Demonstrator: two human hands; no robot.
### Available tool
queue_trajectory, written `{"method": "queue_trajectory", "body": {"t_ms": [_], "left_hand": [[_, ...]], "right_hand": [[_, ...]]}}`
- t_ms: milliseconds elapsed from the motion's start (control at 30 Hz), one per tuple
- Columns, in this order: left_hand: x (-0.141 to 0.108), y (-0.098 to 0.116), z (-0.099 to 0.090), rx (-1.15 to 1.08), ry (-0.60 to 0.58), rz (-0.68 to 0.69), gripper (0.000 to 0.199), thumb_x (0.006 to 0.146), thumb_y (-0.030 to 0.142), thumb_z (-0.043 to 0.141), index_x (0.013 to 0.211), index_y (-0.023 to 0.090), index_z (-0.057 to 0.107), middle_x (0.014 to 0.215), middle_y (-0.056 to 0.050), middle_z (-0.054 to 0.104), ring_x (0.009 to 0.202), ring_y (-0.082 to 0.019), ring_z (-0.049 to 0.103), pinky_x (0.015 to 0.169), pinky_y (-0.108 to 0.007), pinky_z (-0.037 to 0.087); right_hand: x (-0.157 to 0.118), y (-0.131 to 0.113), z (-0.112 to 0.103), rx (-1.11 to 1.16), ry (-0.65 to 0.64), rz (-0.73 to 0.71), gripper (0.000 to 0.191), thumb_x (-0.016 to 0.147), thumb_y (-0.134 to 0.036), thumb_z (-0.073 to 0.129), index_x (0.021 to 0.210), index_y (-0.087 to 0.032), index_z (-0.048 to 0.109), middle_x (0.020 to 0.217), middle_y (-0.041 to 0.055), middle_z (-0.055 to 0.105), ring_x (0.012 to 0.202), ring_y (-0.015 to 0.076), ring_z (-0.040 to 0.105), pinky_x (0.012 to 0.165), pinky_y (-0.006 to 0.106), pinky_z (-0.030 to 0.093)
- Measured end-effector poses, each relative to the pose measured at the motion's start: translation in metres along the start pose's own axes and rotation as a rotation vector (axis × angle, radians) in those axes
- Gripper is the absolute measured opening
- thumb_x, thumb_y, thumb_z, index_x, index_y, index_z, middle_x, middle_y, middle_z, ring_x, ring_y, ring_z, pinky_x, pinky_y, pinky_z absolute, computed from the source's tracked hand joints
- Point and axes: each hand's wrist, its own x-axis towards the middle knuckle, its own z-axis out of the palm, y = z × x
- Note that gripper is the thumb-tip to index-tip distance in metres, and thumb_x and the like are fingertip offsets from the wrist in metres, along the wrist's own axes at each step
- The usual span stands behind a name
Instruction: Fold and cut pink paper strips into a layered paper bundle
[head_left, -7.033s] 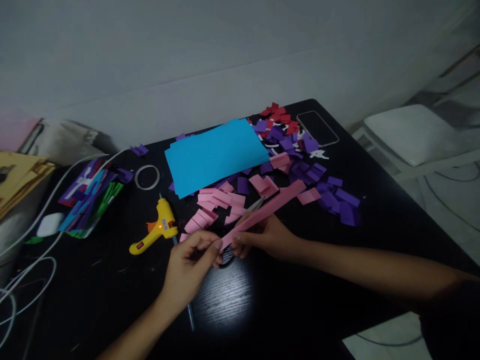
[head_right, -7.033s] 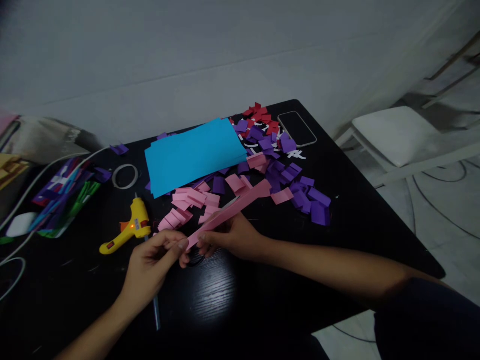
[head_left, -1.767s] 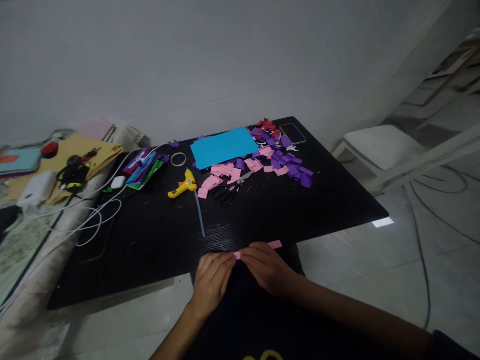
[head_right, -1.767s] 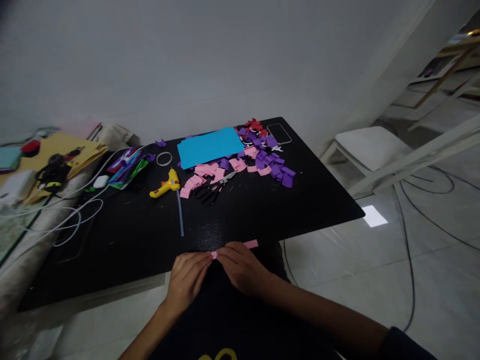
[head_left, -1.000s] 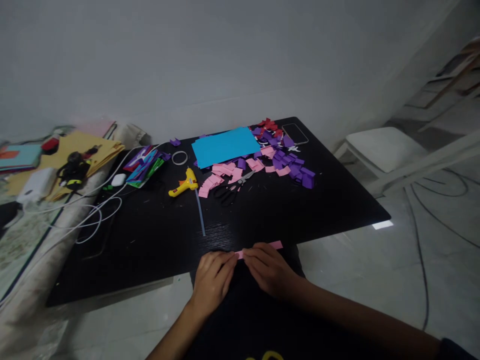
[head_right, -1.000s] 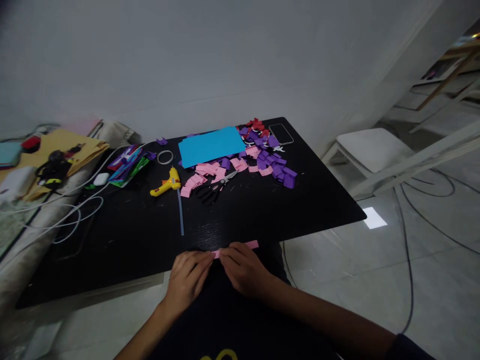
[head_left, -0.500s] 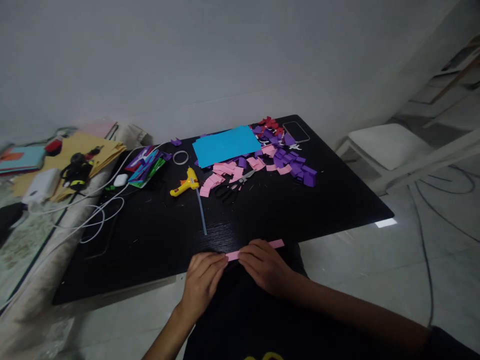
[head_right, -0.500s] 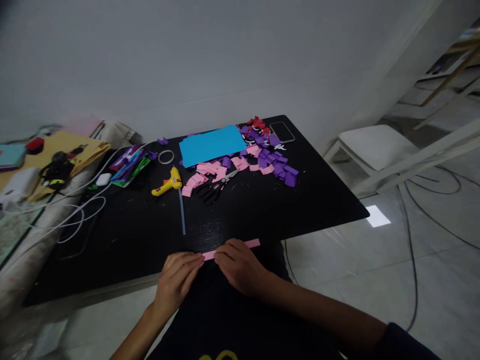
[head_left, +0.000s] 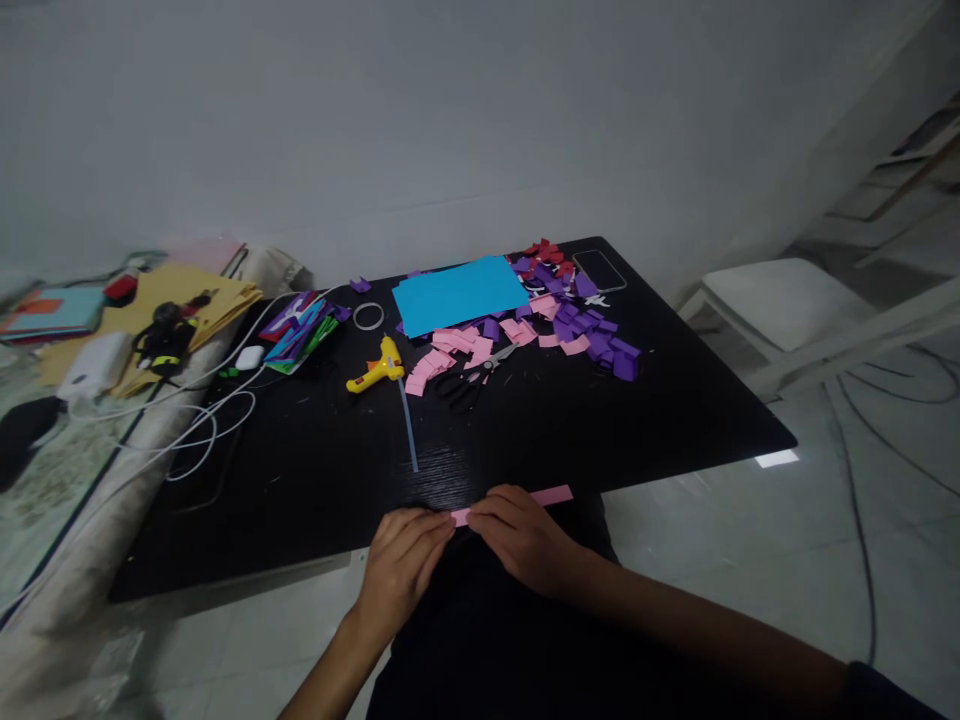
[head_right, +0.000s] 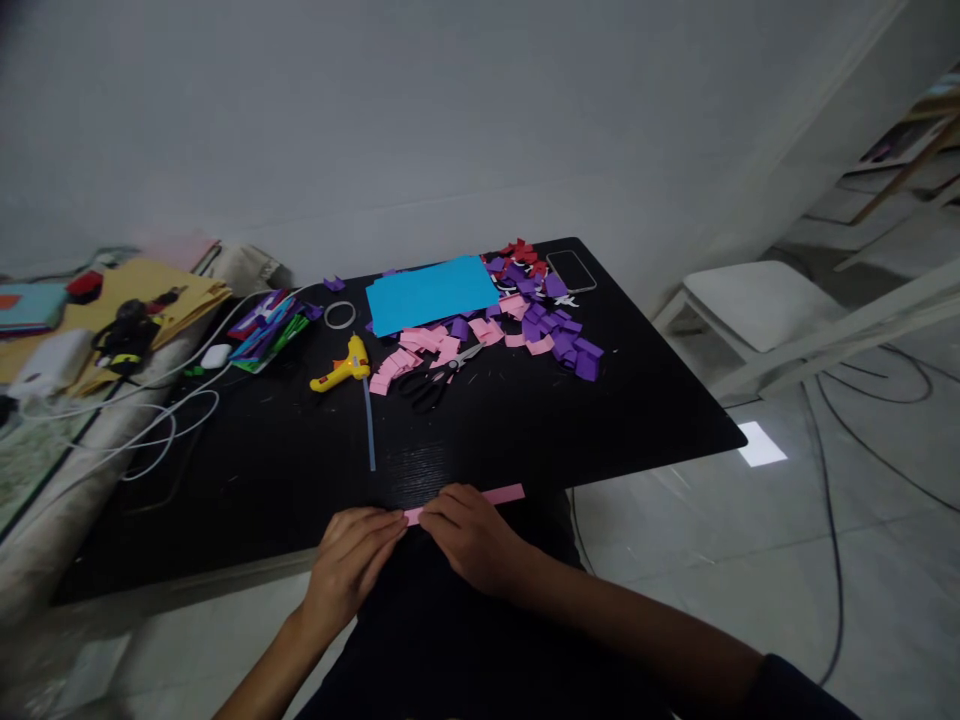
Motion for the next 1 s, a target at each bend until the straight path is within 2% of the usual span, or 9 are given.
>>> {"method": "queue_trajectory", "body": {"t_ms": [433,567,667,767,900,1000], "left_hand": [[-0.007,-0.007,-0.02,0.057,0.01,-0.004,0.024,0.098,0.011,0.063,0.118,0.021,0.071,0.104,-0.006,0.08,0.094,-0.021,0.072,0.084,-0.036,0.055],[-0.002,-0.006,-0.023,0.051,0.022,-0.007,0.021,0.095,0.01,0.066,0.112,0.021,0.073,0.101,-0.005,0.08,0.095,-0.021,0.071,0.086,-0.036,0.054],[0.004,0.001,-0.019,0.053,0.024,-0.011,0.02,0.094,0.013,0.069,0.112,0.021,0.072,0.101,-0.006,0.079,0.098,-0.023,0.071,0.089,-0.038,0.053],[0.009,0.01,-0.009,0.05,-0.026,-0.004,0.025,0.096,0.014,0.065,0.12,0.019,0.07,0.108,-0.007,0.079,0.105,-0.024,0.07,0.095,-0.041,0.051],[0.012,0.018,0.006,0.042,-0.05,0.003,0.017,0.097,0.015,0.062,0.112,0.02,0.07,0.108,-0.006,0.08,0.106,-0.024,0.071,0.099,-0.042,0.05],[0.011,0.018,0.008,0.07,-0.03,-0.017,0.016,0.097,0.015,0.061,0.109,0.021,0.07,0.109,-0.006,0.08,0.105,-0.024,0.071,0.099,-0.043,0.05]], "right_hand": [[-0.001,-0.002,0.0,-0.037,-0.027,0.011,0.024,0.1,-0.003,0.052,0.113,-0.012,0.07,0.097,0.0084,0.072,0.096,0.0212,0.06,0.086,0.035,0.054],[-0.002,-0.001,0.002,-0.053,-0.038,0.013,0.023,0.098,-0.003,0.056,0.114,-0.012,0.07,0.099,0.0087,0.073,0.098,0.0216,0.06,0.088,0.036,0.054],[-0.003,-0.001,0.001,-0.038,-0.031,0.006,0.023,0.1,-0.005,0.053,0.113,-0.012,0.071,0.098,0.0091,0.073,0.099,0.0223,0.06,0.088,0.036,0.055],[-0.003,0.0,0.001,-0.03,-0.025,-0.003,0.025,0.102,-0.007,0.05,0.115,-0.011,0.071,0.096,0.0096,0.073,0.097,0.0226,0.061,0.087,0.037,0.056],[-0.003,0.001,0.002,-0.026,-0.018,0.0,0.026,0.104,-0.01,0.05,0.12,-0.013,0.071,0.099,0.0098,0.074,0.097,0.0224,0.061,0.087,0.037,0.057],[-0.003,0.001,0.003,-0.023,-0.022,0.001,0.025,0.103,-0.01,0.052,0.119,-0.012,0.07,0.1,0.0093,0.074,0.097,0.0221,0.061,0.088,0.037,0.056]]}}
